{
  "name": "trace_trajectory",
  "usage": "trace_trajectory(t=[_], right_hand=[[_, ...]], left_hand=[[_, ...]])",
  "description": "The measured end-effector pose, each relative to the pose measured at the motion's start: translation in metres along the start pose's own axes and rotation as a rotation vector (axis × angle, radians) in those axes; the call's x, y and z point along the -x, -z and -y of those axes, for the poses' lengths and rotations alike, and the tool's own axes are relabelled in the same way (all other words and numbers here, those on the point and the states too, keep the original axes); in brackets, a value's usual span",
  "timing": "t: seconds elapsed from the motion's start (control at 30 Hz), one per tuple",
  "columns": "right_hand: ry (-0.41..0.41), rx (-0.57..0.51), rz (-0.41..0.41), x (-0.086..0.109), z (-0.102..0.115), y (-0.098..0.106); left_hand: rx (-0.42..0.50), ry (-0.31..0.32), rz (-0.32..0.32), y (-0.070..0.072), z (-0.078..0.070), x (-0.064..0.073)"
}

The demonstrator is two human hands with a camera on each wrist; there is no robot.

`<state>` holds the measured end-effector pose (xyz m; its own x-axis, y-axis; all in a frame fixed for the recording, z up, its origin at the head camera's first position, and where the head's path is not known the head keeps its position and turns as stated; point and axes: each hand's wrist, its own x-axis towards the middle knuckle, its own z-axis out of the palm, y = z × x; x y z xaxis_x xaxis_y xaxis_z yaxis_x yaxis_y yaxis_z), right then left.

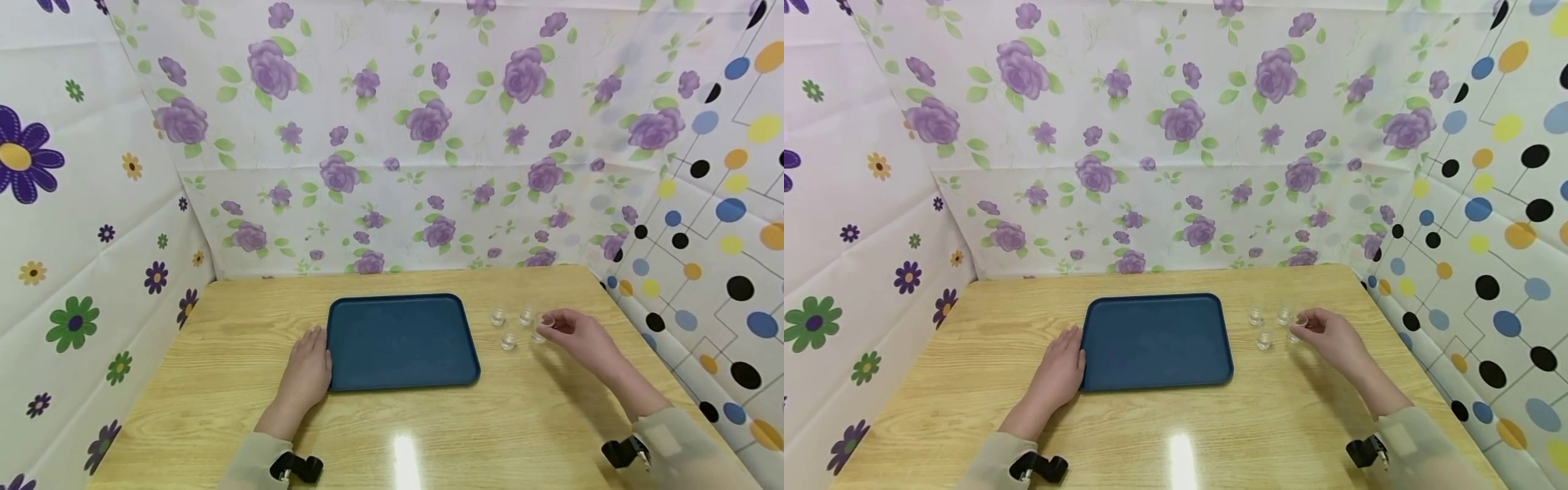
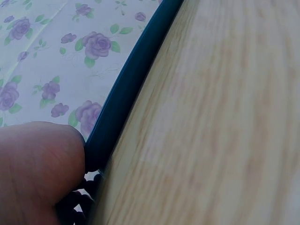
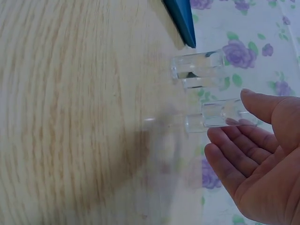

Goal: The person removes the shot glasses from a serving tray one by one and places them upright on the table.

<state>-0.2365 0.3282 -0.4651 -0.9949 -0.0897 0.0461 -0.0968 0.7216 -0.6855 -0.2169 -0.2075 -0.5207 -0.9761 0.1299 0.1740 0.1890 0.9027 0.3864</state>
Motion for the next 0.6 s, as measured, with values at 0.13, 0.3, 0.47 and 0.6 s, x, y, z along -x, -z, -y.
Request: trace_trajectory(t=[0.13, 0.3, 0.47, 0.6], right_hand=[[-0.015, -0.017, 0.024, -0.003, -0.005, -0.005], [-0.025, -0.033, 0.029, -0.006, -0.01, -0.01], [-0.017, -0.028, 0.037, -0.007, -0.013, -0.013], [-0.013, -0.035, 0.045, -0.008, -0.013, -0.015]], left_hand=[[-0.002, 0.004, 0.004, -0.001, 0.001, 0.0], [-0.005, 0.008, 0.008, -0.001, 0.0, 0.0], [-0.009, 0.005, 0.008, -0.001, 0.0, 0.0], [-0.012, 0.003, 0.007, 0.0, 0.0, 0.0]])
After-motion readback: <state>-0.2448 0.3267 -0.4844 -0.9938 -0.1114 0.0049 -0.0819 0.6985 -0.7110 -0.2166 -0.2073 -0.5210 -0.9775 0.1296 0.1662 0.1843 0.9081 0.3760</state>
